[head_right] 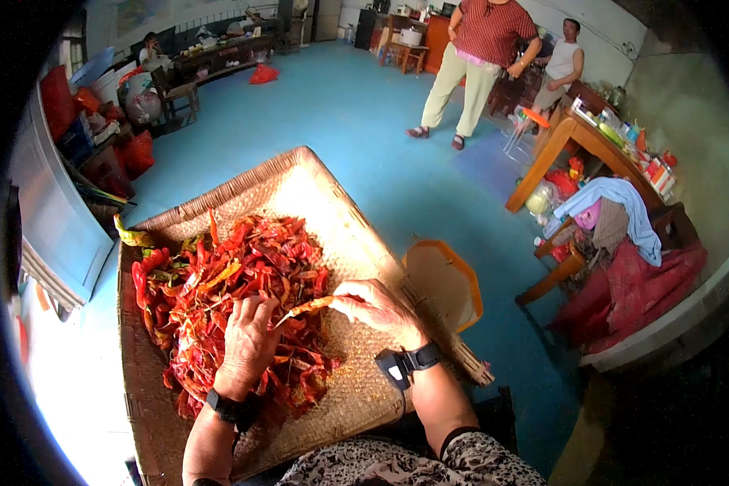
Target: The person sorts through a pile of dried red peppers in a woven tray by hand, picking up individual peppers to remove their stems and occasionally shifting the pile.
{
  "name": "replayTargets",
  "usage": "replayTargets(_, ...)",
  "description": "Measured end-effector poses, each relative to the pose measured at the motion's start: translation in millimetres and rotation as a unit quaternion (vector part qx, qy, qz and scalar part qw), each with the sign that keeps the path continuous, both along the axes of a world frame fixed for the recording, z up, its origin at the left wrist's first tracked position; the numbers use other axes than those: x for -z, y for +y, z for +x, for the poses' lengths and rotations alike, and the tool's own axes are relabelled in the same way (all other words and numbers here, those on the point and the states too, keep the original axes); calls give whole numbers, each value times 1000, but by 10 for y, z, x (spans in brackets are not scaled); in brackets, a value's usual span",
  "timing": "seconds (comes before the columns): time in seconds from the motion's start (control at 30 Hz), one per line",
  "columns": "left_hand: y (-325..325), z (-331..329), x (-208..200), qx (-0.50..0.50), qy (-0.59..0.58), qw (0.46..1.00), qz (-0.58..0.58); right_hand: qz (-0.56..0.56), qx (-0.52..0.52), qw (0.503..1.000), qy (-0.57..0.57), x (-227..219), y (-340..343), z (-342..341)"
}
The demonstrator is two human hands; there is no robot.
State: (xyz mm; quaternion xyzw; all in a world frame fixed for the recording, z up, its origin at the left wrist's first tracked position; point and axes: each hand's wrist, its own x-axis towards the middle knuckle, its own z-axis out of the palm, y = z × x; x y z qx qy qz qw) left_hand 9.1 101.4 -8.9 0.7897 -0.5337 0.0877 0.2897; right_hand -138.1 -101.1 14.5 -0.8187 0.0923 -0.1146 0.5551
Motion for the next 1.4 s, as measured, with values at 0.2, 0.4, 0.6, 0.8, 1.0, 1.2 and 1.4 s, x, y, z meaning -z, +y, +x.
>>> replayTargets(0.2, -209, 216, 292, -41, -55, 989, 133, 107, -19, 994, 17, -28, 61, 17)
replayTargets(0.4, -230, 168, 346, -17, -81, 991, 106, 288, 14, 947, -142, 228, -132, 26)
replayTargets(0.6, -10, 97, 245, 86, -59, 990, 91, 610, 91, 705, -350, 403, -293, 94)
replayTargets(0.8, 125, 28, 89, 176, 19, 984, 33, 545, 121, 773, -300, 311, -228, 125)
replayTargets(1.0, 181, -14, -105, 155, 119, 980, -46, 160, -66, 985, -6, 301, 345, 311)
replayTargets(1.2, 146, -46, -108, 173, 241, 947, -123, 2, -185, 983, -3, 634, 556, 354)
replayTargets(1.4, 136, -86, -114, 186, 269, 933, -153, 54, -162, 983, -64, 557, 611, 374)
